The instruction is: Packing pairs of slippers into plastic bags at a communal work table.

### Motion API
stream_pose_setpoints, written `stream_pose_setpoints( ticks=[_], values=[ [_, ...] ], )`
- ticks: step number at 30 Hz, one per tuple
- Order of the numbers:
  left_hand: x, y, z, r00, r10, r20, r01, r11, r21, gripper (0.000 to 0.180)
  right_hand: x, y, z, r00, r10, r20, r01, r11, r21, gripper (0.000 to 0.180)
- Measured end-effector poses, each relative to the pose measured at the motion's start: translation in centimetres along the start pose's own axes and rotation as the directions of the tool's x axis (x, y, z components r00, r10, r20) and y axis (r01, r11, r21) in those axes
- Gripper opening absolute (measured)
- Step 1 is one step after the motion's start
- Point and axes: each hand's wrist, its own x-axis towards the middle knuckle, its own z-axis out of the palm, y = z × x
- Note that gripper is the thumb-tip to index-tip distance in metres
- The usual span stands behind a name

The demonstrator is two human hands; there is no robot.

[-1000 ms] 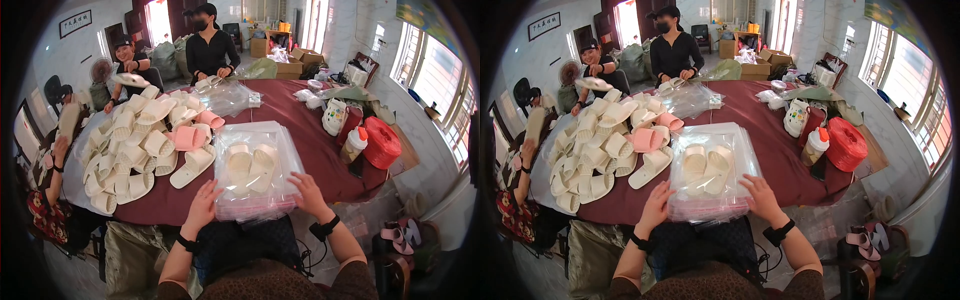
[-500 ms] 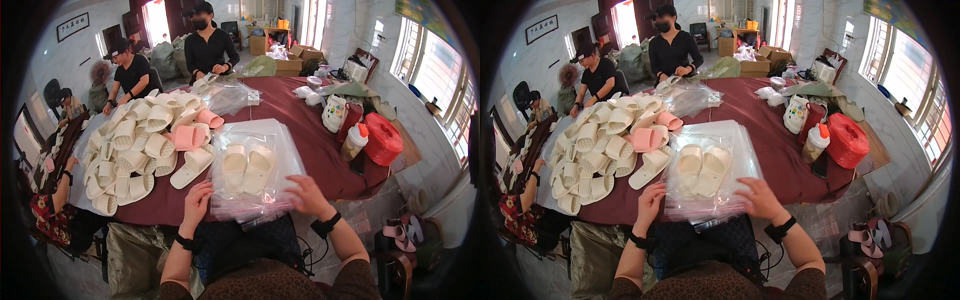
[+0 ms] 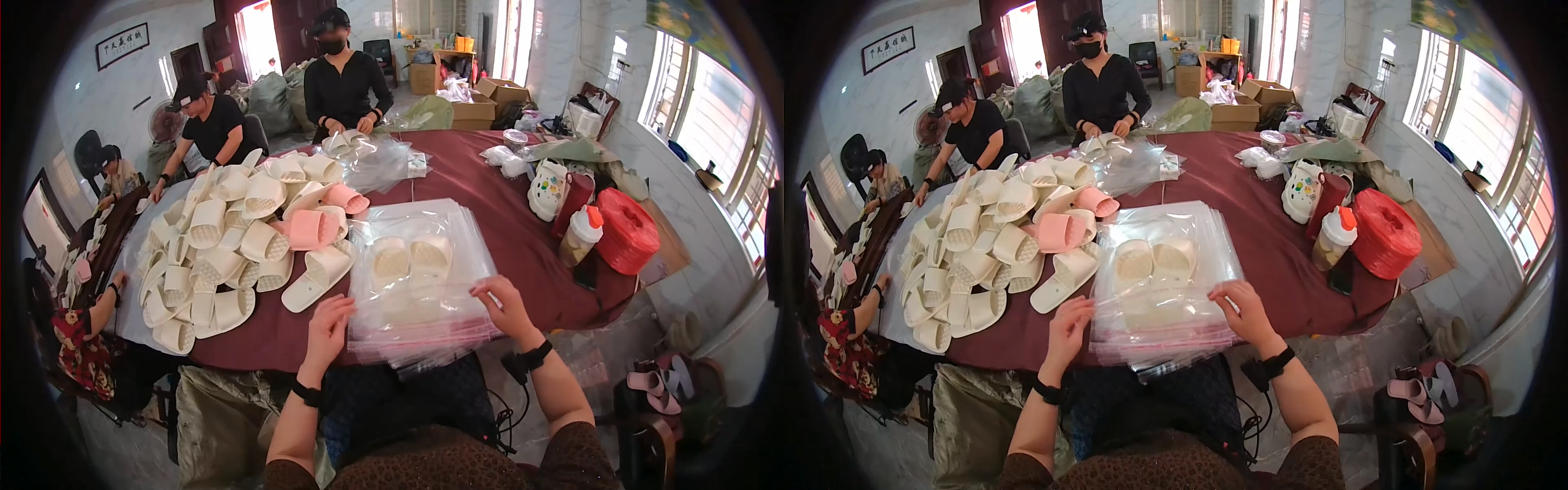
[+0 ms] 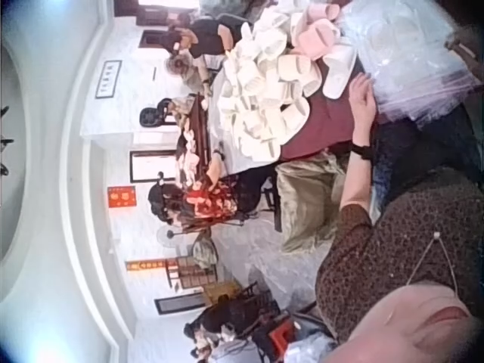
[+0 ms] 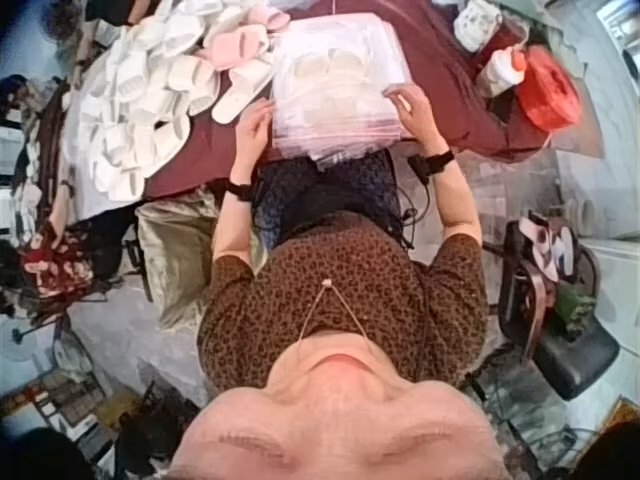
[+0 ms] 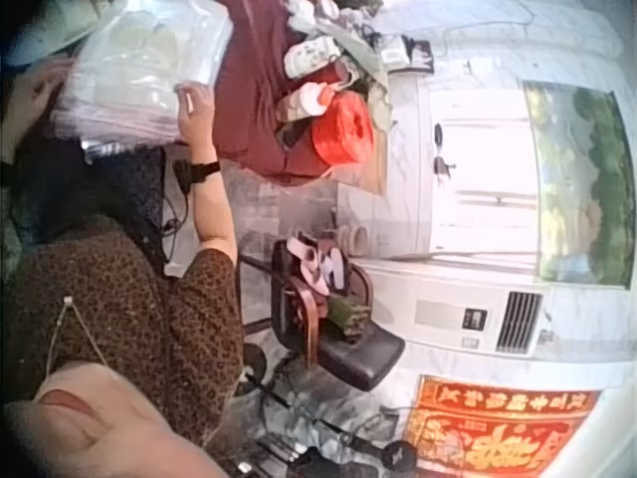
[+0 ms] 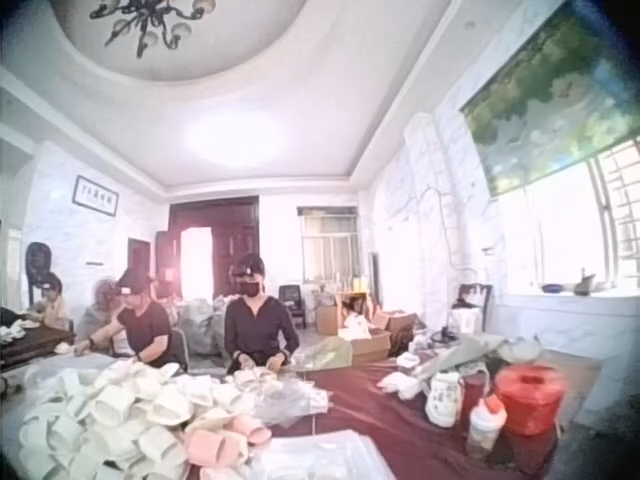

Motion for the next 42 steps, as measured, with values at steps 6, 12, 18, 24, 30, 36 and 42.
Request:
stream_pose_setpoints(
  ticks=[6, 12, 18, 24, 30, 36, 42],
  values=[
    [-2.0, 1.5, 2.2, 0.994, -0.064, 0.090, 0.071, 0.994, -0.080, 0.010, -3.3, 2.2, 1.7, 0.867, 0.497, 0.032, -0.490, 0.841, 0.231, 0.022],
    [-1.3, 0.5, 4.5, 0.813, -0.578, 0.069, 0.574, 0.816, 0.074, 0.013, -1.9, 1.3, 2.5, 0.843, 0.528, -0.100, -0.535, 0.812, -0.233, 0.030],
    [-0.3, 2.5, 5.7, 0.987, 0.086, -0.138, 0.007, 0.826, 0.564, 0.038, -1.7, 1.2, 4.5, 0.932, 0.354, -0.071, -0.335, 0.772, -0.540, 0.018],
    [-1.2, 1.7, 7.6, 0.916, 0.160, 0.368, -0.327, 0.830, 0.451, 0.041, -0.1, -1.0, 5.9, 0.988, -0.151, -0.011, 0.110, 0.765, -0.635, 0.026],
    [-1.4, -0.4, 7.3, 0.961, 0.132, 0.243, -0.209, 0.924, 0.321, 0.041, -0.7, -0.5, 7.8, 0.946, 0.306, 0.110, -0.241, 0.886, -0.396, 0.037],
    [0.9, 1.5, 6.9, 0.965, 0.025, -0.260, 0.137, 0.799, 0.585, 0.083, -0.7, -0.8, 7.8, 0.910, 0.401, 0.107, -0.325, 0.849, -0.416, 0.044],
    [2.9, -1.7, 8.4, 0.796, -0.601, 0.079, 0.557, 0.776, 0.295, 0.084, -1.0, -0.8, 7.6, 0.903, 0.417, 0.108, -0.349, 0.855, -0.384, 0.046]
  ],
)
